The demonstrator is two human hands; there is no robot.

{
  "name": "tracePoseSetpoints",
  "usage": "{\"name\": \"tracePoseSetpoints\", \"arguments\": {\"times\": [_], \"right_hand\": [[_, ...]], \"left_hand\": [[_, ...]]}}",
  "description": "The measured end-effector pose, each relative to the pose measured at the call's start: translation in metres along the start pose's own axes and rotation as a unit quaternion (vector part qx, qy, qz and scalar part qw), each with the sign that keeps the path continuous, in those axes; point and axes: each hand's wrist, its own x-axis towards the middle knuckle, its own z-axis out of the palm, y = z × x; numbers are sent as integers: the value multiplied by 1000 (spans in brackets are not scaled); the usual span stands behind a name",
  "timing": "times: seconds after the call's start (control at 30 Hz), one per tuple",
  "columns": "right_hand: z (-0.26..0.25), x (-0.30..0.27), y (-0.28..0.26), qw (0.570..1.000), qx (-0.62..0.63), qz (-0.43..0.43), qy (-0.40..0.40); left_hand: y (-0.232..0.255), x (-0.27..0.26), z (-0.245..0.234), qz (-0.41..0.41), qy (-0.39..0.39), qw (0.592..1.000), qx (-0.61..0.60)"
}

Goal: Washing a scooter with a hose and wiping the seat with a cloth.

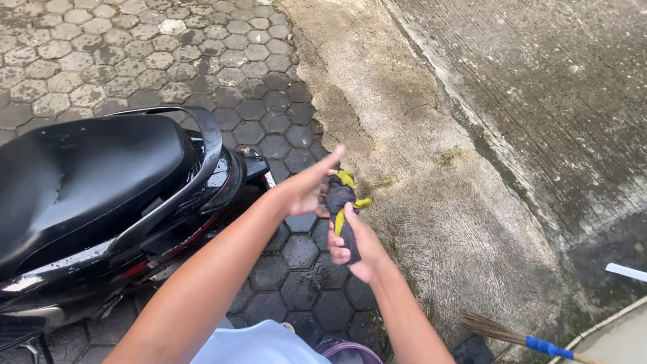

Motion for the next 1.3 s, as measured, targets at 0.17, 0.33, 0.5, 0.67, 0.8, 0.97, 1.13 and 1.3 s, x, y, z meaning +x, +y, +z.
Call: {"name": "tracePoseSetpoints", "arguments": {"times": [0.17,0.33,0.5,0.67,0.8,0.97,1.13,1.3], "right_hand": [[-5,-4,33,919,285,81,-258],[30,-5,60,817,439,84,-365],[51,-38,63,801,469,90,-362],[54,-52,43,927,287,68,-231],[34,-39,54,995,-91,25,-26],[36,1,74,841,-521,-111,97],[66,40,75,618,-762,-123,149],[92,75,94,506,-852,-10,134]], "left_hand": [[-73,6,-57,120,-71,985,-100],[-61,-53,-9,209,-412,834,-300],[-67,-40,-20,264,-388,867,-171],[-51,-86,4,274,-153,949,-41],[-77,-69,1,209,40,977,-22],[-107,-36,-19,240,215,935,145],[-86,-37,-46,232,293,881,291],[-96,-20,-89,131,287,885,342]]}}
